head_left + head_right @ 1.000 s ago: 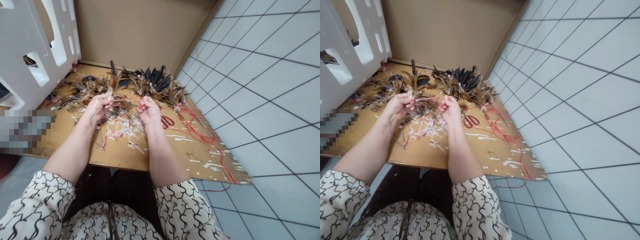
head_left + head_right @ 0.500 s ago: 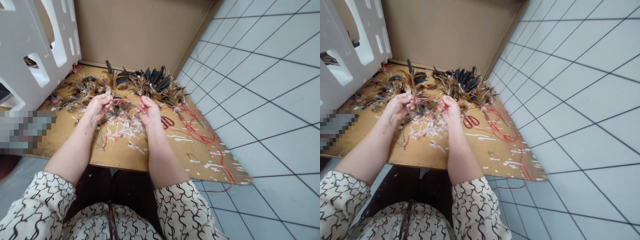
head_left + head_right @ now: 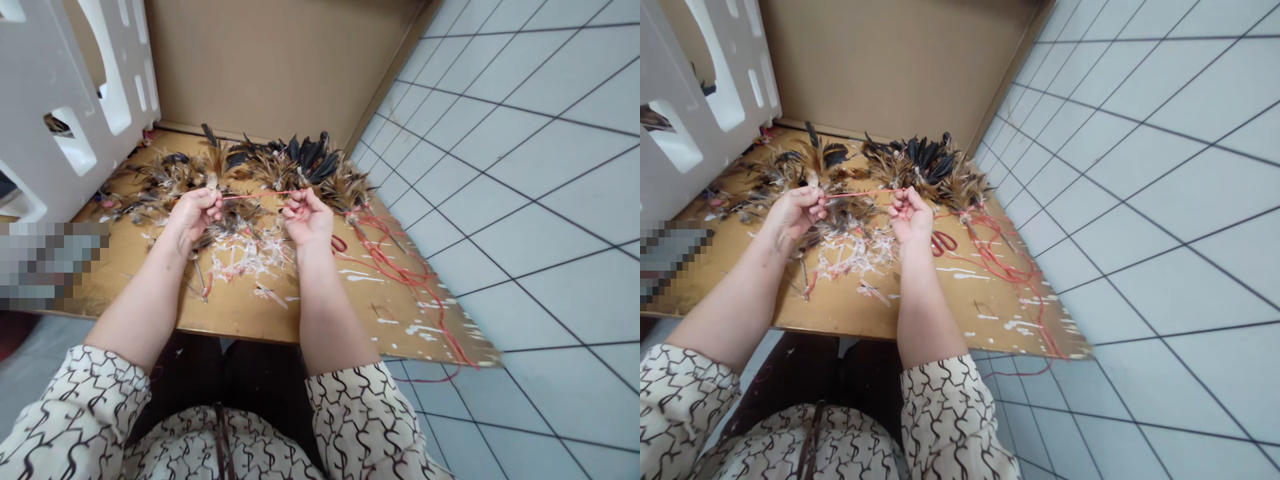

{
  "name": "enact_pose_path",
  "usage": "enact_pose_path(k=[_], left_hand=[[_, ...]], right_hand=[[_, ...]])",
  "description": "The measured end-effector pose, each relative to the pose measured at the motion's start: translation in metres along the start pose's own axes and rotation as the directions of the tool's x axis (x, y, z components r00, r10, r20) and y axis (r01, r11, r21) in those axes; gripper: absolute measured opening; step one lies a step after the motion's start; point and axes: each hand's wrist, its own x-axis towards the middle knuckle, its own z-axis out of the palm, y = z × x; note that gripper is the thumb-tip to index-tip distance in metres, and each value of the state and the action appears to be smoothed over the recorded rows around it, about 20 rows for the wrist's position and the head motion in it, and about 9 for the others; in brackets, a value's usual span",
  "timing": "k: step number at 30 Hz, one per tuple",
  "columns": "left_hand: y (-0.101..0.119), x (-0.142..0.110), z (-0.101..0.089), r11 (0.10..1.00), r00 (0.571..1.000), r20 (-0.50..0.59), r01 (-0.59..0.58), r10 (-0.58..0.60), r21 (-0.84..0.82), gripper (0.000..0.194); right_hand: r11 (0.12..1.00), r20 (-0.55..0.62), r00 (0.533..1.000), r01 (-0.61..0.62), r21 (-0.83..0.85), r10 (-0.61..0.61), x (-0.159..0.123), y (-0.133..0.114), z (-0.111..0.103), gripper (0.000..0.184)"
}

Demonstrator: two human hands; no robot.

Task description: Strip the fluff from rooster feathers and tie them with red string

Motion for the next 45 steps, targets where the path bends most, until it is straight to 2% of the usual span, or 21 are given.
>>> enact_pose_path(k=[7,13,19,26,30,35,38,41,43,45], left_hand=[[0.001,0.005,-0.005,0.999,0.999,-0.050,-0.009,0.007,-0.035,0.017],[0.005,0.004,-0.003,0.998,0.988,-0.154,-0.012,0.003,-0.059,0.022],[0.008,0.004,-0.003,0.996,0.982,-0.186,-0.037,0.021,-0.082,0.023],[0.009,0.005,-0.003,0.994,0.977,-0.212,-0.038,0.016,-0.102,0.024],[0.010,0.003,-0.001,0.995,0.976,-0.219,-0.020,-0.003,-0.101,0.029],[0.009,0.001,0.000,0.996,0.985,-0.160,0.049,-0.060,-0.072,0.030],[0.007,0.003,-0.002,0.997,0.990,-0.131,0.042,-0.050,-0.059,0.027],[0.007,0.006,-0.004,0.998,0.989,-0.149,0.016,-0.025,-0.057,0.025],[0.008,0.006,-0.005,0.998,0.985,-0.171,-0.004,-0.007,-0.061,0.024],[0.009,0.005,-0.005,0.998,0.982,-0.188,-0.015,0.003,-0.062,0.024]], right_hand=[[0.997,-0.007,0.998,0.062,-0.035,-0.062,0.005,-0.004,-0.010,0.030],[0.996,-0.074,0.995,0.066,0.052,-0.062,0.006,-0.008,-0.014,0.031],[0.995,-0.077,0.992,0.101,0.022,-0.099,0.005,-0.012,-0.015,0.034],[0.980,-0.257,0.964,0.107,0.165,-0.062,0.004,-0.012,-0.009,0.031],[0.977,-0.212,0.974,0.123,0.177,-0.084,0.007,-0.010,-0.014,0.028],[0.977,-0.089,0.986,0.153,0.151,-0.141,0.009,-0.012,-0.019,0.026],[0.984,0.005,0.986,0.166,0.063,-0.167,0.006,-0.015,-0.019,0.027],[0.976,0.084,0.989,0.138,-0.166,-0.125,0.000,-0.015,-0.013,0.033],[0.919,0.098,0.988,0.144,-0.368,-0.116,-0.005,-0.011,-0.006,0.034],[0.803,0.130,0.978,0.208,-0.558,-0.162,-0.009,-0.005,0.001,0.030]])
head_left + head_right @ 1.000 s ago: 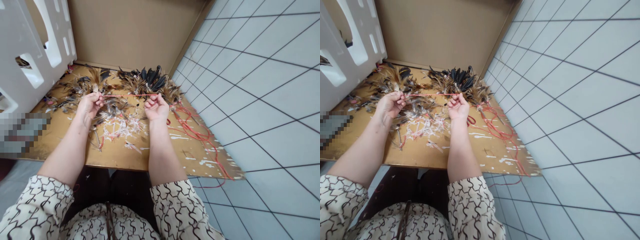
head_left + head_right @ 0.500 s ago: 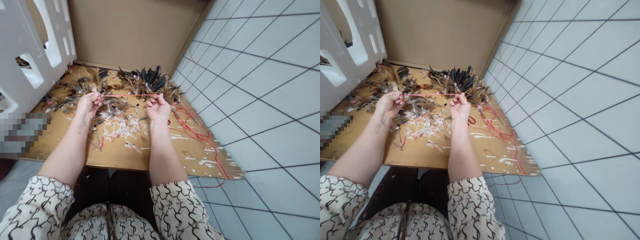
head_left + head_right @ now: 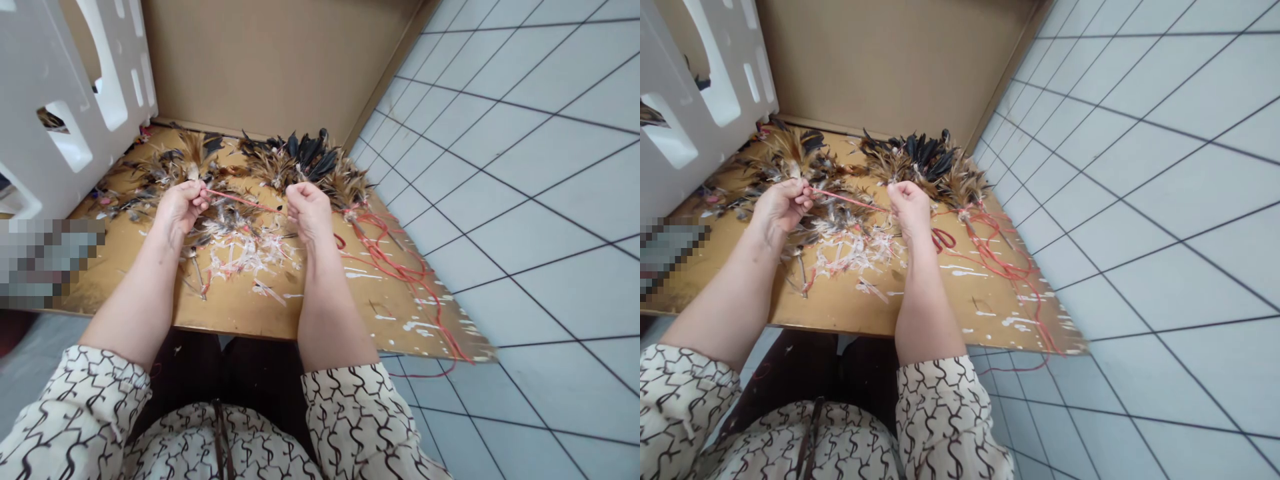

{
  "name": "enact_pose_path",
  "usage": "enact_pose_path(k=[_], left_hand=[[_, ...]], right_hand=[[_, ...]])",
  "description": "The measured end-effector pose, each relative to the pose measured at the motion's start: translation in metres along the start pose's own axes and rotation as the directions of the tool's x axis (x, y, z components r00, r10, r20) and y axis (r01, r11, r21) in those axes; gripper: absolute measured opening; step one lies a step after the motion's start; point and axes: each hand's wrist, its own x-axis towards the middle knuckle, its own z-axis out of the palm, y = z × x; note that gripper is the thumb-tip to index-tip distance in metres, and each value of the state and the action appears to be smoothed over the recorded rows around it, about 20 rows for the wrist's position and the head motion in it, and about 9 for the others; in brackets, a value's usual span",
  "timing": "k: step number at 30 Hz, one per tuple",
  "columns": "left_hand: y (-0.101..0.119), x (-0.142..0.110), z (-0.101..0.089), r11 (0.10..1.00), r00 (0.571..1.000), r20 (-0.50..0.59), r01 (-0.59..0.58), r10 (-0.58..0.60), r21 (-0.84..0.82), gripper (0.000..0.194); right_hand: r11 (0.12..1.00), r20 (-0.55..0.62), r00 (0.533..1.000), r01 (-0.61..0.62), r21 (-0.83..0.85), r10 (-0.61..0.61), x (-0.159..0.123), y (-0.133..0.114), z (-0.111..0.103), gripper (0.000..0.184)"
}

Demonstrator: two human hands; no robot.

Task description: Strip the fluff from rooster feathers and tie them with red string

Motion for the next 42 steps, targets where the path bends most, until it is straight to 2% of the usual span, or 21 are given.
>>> enact_pose_path(k=[2,5,7,9,12,14,16,19,21,24,27,30,34,36,42], left_hand=[[0.001,-0.001,0.000,1.000,1.000,-0.017,0.001,-0.001,-0.004,0.025],[0.002,-0.001,0.000,1.000,1.000,-0.027,0.000,0.000,-0.007,0.025],[0.000,0.001,-0.001,1.000,0.999,-0.033,-0.015,0.015,0.002,0.024],[-0.001,0.003,-0.002,0.998,0.996,-0.067,-0.051,0.053,0.032,0.022],[-0.003,0.006,-0.004,0.981,0.976,-0.129,-0.164,0.176,0.101,0.022],[-0.004,0.006,-0.005,0.961,0.960,-0.112,-0.244,0.258,0.129,0.021],[-0.006,0.004,-0.004,0.950,0.957,-0.027,-0.284,0.290,0.133,0.018],[-0.009,-0.003,0.000,0.960,0.959,0.170,-0.251,0.228,0.127,0.016],[-0.012,-0.006,0.002,0.971,0.943,0.290,-0.207,0.165,0.120,0.014],[-0.015,-0.010,0.005,0.980,0.917,0.386,-0.160,0.103,0.117,0.012],[-0.015,-0.014,0.007,0.984,0.914,0.403,-0.112,0.047,0.140,0.014],[-0.010,-0.017,0.009,0.990,0.930,0.366,-0.071,0.021,0.122,0.015],[0.000,-0.018,0.006,0.992,0.968,0.226,-0.123,0.114,0.026,0.015],[0.001,-0.017,0.005,0.989,0.969,0.202,-0.149,0.142,0.023,0.016],[-0.014,-0.014,0.007,0.976,0.927,0.374,-0.046,-0.038,0.213,0.012]], right_hand=[[0.973,0.080,0.996,0.064,-0.220,-0.048,-0.003,0.001,0.009,0.021],[0.894,0.262,0.964,0.073,-0.442,0.051,-0.006,0.002,0.015,0.013],[0.883,0.287,0.954,0.057,-0.467,0.090,-0.007,0.001,0.015,0.016],[0.906,0.244,0.967,0.041,-0.421,0.070,-0.007,-0.001,0.013,0.018],[0.923,0.187,0.979,0.000,-0.385,0.078,-0.006,-0.005,0.012,0.017],[0.917,0.183,0.977,-0.031,-0.397,0.112,-0.006,-0.006,0.013,0.016],[0.916,0.199,0.970,-0.051,-0.397,0.140,-0.006,-0.005,0.016,0.016],[0.918,0.216,0.962,-0.070,-0.390,0.165,-0.009,-0.005,0.019,0.015],[0.920,0.227,0.958,-0.076,-0.385,0.175,-0.010,-0.005,0.021,0.015],[0.924,0.260,0.950,-0.065,-0.378,0.173,-0.012,-0.005,0.023,0.012],[0.921,0.282,0.943,-0.056,-0.384,0.175,-0.013,-0.004,0.026,0.011],[0.911,0.277,0.941,-0.066,-0.406,0.192,-0.013,-0.004,0.027,0.012],[0.872,0.239,0.946,-0.078,-0.483,0.217,-0.013,-0.002,0.025,0.014],[0.867,0.224,0.948,-0.089,-0.490,0.224,-0.012,0.000,0.025,0.014],[0.944,0.281,0.936,-0.119,-0.308,0.210,-0.014,-0.003,0.027,0.010]])
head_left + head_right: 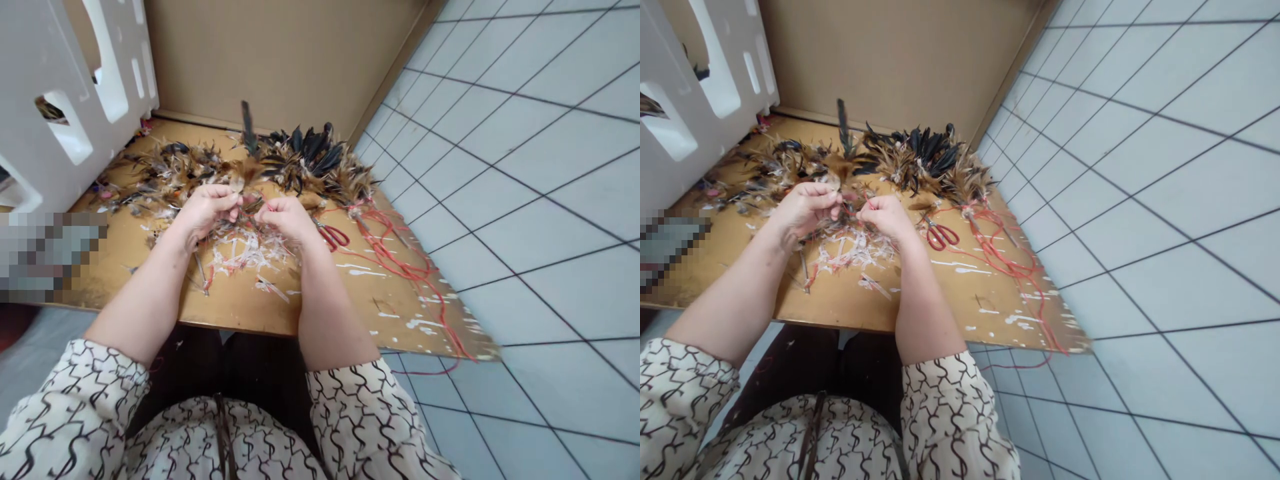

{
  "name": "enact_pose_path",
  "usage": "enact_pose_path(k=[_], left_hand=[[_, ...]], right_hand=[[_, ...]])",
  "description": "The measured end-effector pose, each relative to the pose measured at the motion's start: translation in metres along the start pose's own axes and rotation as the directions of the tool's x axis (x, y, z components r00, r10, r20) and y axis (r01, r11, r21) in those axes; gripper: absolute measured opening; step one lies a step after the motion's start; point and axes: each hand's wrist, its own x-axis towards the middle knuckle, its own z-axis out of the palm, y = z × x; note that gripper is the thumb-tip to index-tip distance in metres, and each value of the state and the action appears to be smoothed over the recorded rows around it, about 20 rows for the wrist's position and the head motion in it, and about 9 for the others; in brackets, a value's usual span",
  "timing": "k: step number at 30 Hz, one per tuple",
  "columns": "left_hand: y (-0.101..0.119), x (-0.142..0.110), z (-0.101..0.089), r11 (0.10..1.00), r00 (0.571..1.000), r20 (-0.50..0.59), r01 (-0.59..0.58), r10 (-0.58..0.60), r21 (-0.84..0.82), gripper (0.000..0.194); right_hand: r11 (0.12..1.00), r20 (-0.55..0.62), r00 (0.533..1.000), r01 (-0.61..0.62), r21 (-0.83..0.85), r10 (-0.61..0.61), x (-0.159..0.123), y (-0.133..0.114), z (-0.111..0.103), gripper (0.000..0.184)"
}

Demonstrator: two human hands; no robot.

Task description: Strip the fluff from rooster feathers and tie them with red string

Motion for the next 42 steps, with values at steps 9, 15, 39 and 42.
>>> enact_pose_path(k=[9,15,39,42], left_hand=[[-0.002,0.001,0.005,0.999,0.999,0.024,0.047,-0.046,-0.007,0.015],[0.002,0.003,-0.002,0.984,0.990,-0.137,-0.044,0.020,-0.172,0.016],[0.001,0.003,0.000,0.996,0.986,-0.151,-0.073,0.064,-0.053,0.014],[-0.001,0.003,0.004,0.999,0.995,-0.098,-0.027,0.023,-0.047,0.016]], right_hand=[[0.958,-0.014,1.000,-0.021,0.287,0.026,-0.002,-0.001,0.000,0.018],[0.881,-0.006,0.996,-0.075,0.468,0.089,0.002,0.002,-0.003,0.014],[0.968,-0.281,0.932,0.189,-0.164,-0.230,0.006,0.006,0.009,0.009],[0.984,-0.163,0.971,0.165,-0.069,-0.174,0.000,-0.001,0.017,0.010]])
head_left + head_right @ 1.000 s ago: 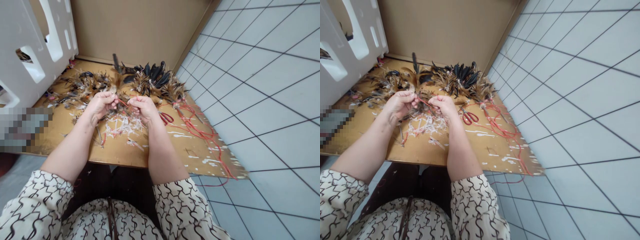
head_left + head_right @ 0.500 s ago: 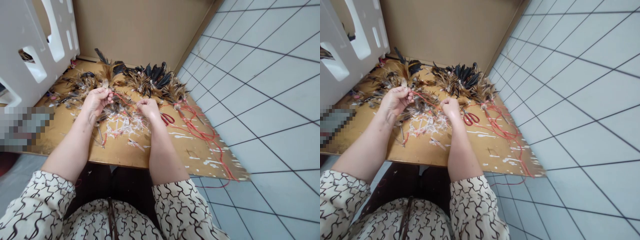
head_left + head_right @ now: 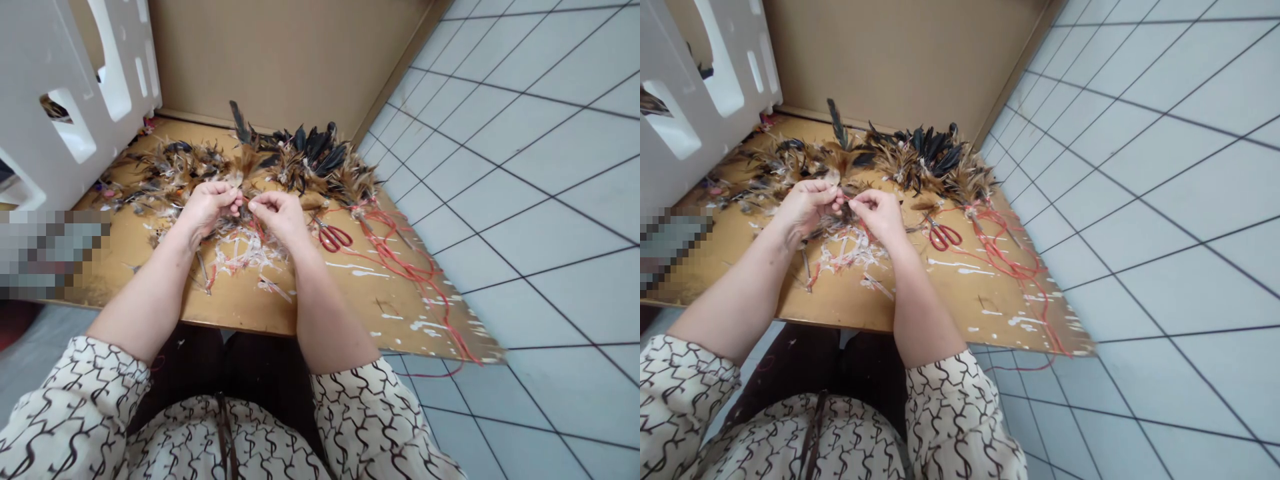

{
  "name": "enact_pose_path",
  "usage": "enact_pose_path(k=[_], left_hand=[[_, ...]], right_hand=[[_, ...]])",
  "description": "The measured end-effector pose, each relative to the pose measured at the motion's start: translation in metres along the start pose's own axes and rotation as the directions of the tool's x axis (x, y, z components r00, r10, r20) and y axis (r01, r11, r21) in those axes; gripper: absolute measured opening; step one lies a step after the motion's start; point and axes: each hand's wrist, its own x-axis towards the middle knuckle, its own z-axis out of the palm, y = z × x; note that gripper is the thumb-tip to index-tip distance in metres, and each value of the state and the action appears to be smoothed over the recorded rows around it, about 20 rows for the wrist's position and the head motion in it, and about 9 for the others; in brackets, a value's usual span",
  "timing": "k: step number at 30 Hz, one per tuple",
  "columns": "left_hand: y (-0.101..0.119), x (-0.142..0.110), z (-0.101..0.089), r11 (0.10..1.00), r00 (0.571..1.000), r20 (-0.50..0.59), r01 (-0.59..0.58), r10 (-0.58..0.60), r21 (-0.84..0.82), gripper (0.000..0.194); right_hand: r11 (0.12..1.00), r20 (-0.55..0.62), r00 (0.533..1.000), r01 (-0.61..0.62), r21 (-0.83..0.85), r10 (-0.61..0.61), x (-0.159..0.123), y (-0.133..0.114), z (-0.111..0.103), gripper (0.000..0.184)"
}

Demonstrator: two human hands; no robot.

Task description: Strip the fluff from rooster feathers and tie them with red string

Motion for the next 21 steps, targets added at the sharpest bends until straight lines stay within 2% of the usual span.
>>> enact_pose_path(k=[4,11,16,21], left_hand=[[-0.003,0.000,0.002,0.998,0.997,0.047,0.067,-0.067,-0.002,0.014],[-0.004,0.001,0.001,0.990,0.988,0.085,0.134,-0.131,-0.034,0.012],[-0.004,-0.001,0.003,0.983,0.974,0.145,0.180,-0.175,-0.024,0.011],[-0.004,-0.003,0.003,0.975,0.959,0.184,0.220,-0.215,-0.006,0.010]], right_hand=[[0.994,0.094,0.994,-0.062,0.088,0.054,-0.002,-0.003,0.003,0.010],[0.939,0.002,0.996,-0.090,0.332,0.094,0.004,0.007,-0.001,0.016],[0.936,-0.078,0.992,-0.063,0.347,0.095,0.005,0.009,-0.001,0.016],[0.924,-0.098,0.990,-0.059,0.379,0.103,0.007,0.011,-0.002,0.019]])
